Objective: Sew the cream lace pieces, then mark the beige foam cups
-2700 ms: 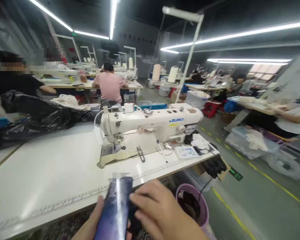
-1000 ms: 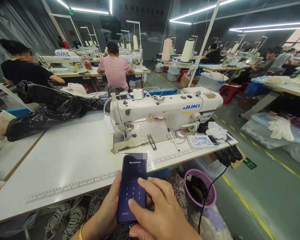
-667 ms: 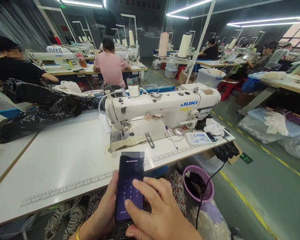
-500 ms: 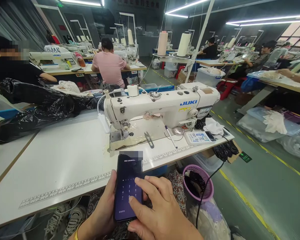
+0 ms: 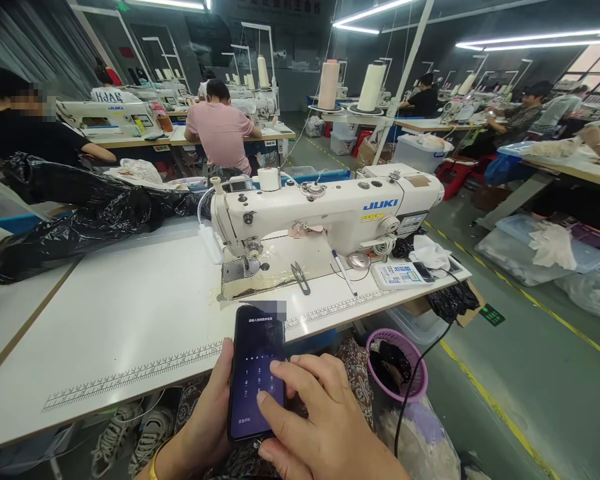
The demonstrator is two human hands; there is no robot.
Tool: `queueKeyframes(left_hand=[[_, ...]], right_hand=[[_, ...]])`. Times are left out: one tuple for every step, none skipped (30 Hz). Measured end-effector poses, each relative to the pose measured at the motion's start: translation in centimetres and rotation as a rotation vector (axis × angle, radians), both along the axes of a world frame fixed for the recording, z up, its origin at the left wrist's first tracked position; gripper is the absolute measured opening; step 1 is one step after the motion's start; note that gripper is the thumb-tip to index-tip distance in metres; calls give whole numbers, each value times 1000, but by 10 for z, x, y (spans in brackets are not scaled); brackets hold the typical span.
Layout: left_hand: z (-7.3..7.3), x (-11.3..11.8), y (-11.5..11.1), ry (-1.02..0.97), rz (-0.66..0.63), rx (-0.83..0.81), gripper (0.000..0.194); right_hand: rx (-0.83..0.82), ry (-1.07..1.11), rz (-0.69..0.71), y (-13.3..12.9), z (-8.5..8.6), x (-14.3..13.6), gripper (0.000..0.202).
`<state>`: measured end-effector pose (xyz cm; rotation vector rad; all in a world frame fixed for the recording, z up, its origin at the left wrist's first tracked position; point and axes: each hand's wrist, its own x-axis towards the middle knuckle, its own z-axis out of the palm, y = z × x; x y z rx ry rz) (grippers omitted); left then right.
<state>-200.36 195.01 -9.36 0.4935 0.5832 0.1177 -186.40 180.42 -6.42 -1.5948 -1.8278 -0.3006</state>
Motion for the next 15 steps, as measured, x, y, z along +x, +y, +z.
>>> queueKeyframes(left_hand=[[1,1,-1,29,10,-7,86],[3,1,-1,60,25,-15,84],[4,1,-2,86,42,-22,81],[5,1,-3,104,55,-28,77],[6,1,-4,111,62,-29,74],[6,1,-5,106,61,-29,72],[5,0,-6,92,50,-32,71],[3,-2,-6,71,34,-36,73],[1,-3,-6,48,12,-44,75],[-3,-5,-5,23,-10,-49,79],[-6,-6,-4,-2,-27,-48,82],[-10,-8,-3,-29,-39,-42,84],[-13,-9,-2,-58,-44,-32,85],[-15,-10,0,-89,-47,-21,86],[-17,-11,1,-119,-53,-14,86]], right_hand=[[-15,-1,-5,1,0,-1,26],[-31,-4,-11,3,-1,-3,26],[-31,-11,-11,5,-3,-4,27],[-22,-21,-8,6,-4,-5,27],[-6,-38,-3,8,-6,-7,27],[9,-59,3,10,-7,-8,28],[21,-83,9,12,-9,-8,29],[34,-101,11,13,-10,-8,30],[63,-103,4,13,-12,-7,30],[92,-99,-6,14,-13,-6,31],[115,-89,-18,13,-16,-4,30],[129,-76,-33,13,-18,-2,29],[138,-63,-51,11,-22,0,29],[137,-56,-67,10,-27,2,29],[131,-57,-82,8,-33,4,30]])
